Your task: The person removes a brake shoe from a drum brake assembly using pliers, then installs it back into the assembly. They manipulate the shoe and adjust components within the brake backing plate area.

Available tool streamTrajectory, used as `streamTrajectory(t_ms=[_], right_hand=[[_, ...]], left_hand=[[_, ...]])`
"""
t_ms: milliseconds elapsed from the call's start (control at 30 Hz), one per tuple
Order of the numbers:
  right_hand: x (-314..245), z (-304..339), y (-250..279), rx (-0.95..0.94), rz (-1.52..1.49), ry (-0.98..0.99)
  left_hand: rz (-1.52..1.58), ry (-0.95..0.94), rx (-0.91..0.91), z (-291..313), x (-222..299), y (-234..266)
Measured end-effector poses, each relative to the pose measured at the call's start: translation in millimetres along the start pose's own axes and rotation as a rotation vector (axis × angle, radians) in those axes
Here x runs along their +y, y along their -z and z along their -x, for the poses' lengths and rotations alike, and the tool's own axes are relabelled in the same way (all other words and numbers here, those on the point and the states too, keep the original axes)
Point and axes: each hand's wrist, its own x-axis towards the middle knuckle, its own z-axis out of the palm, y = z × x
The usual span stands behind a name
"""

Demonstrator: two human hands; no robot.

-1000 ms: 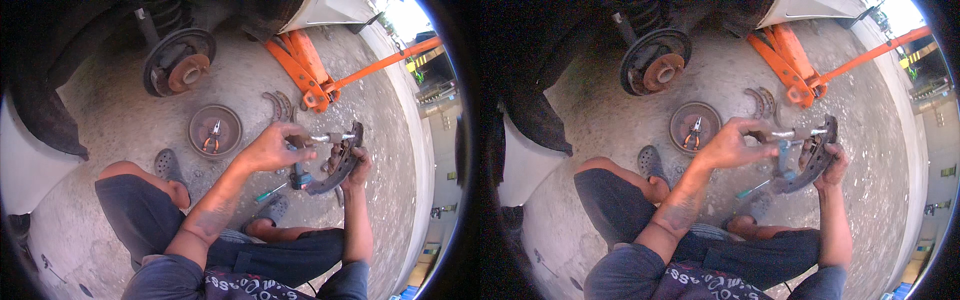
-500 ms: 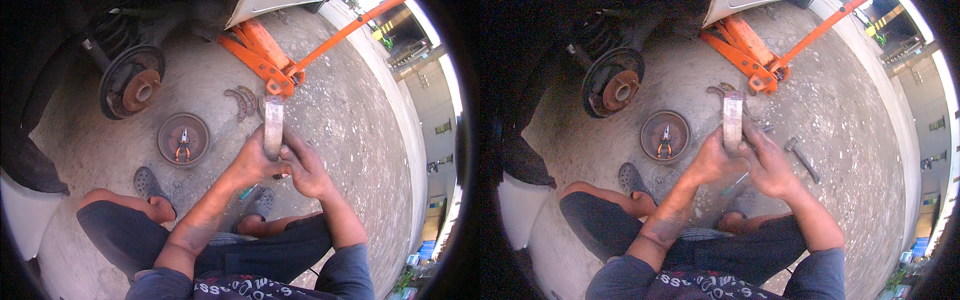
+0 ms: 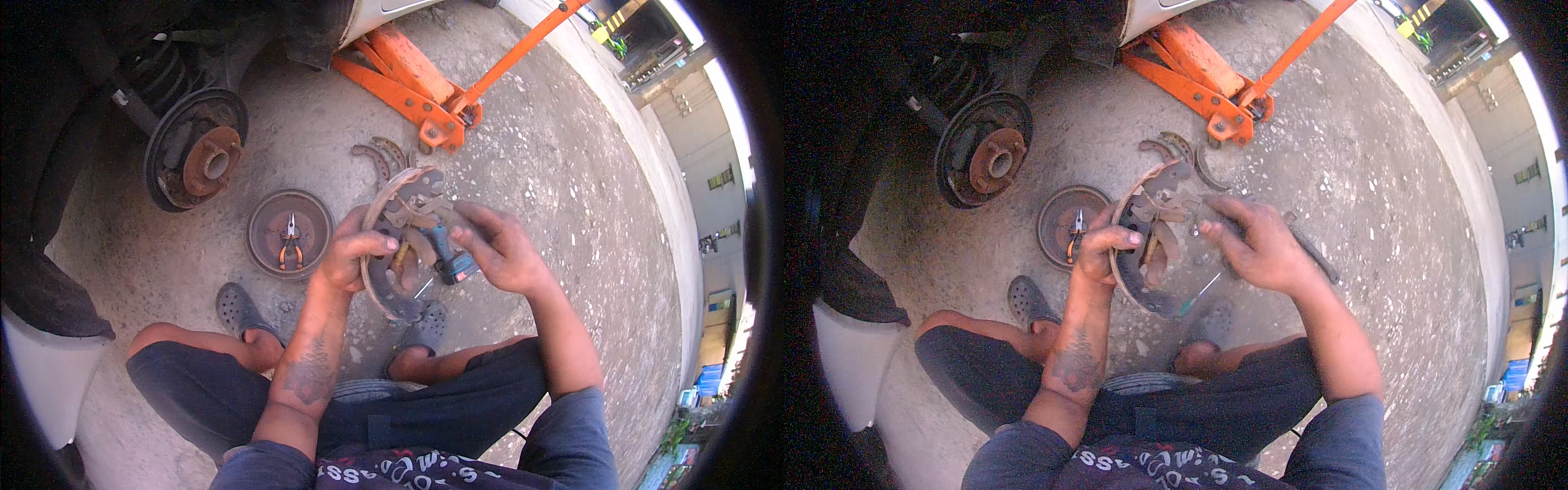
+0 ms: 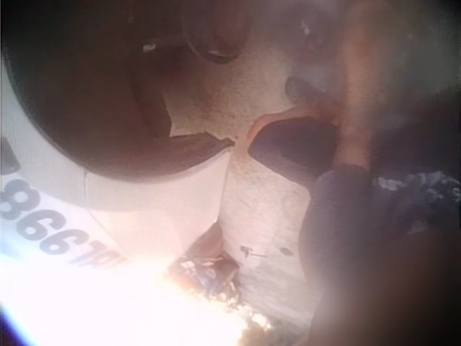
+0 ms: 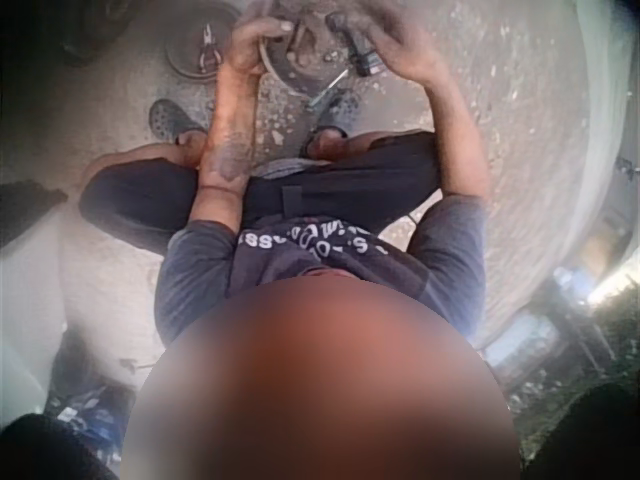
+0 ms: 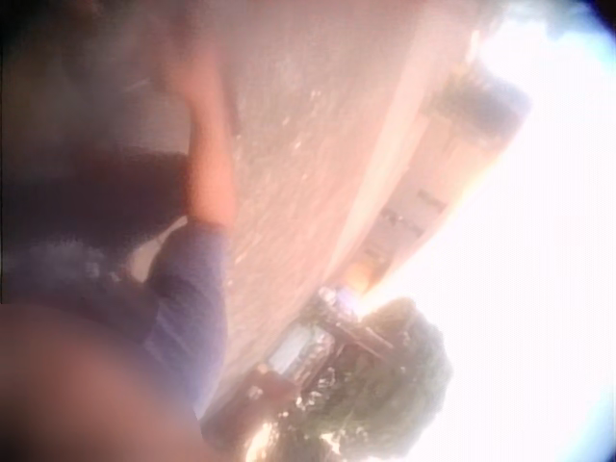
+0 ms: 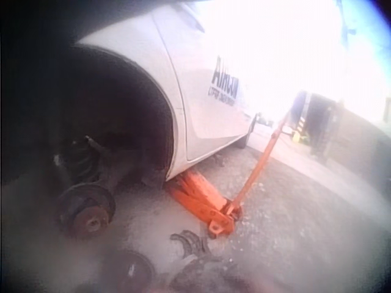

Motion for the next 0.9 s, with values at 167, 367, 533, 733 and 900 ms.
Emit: streamTrajectory(t_ms=[167,367,533,733,900], right_hand=[[-2.3,0.6,11.9,0.024,0.248,0.104],[-10.2,5.1,-1.2,0.142,0.302,0.212],[-11.4,8.7,-5.1,0.082,0.223,-0.131],[14.3,-1.7,-18.2,0.187,-0.015,0.001],[18.2,-4.4,-33.0,0.345,0.083,0.055]], left_hand=[[-0.017,0.115,0.003,1.7,6.1,7.0],[-0.191,0.005,0.012,6.6,14.2,-3.1],[-0.396,-0.036,0.068,0.8,12.1,-19.3],[-0.582,-0.102,-0.014,1.5,14.8,-22.5],[-0.344,-0.147,0.002,-2.9,-1.6,-28.4]])
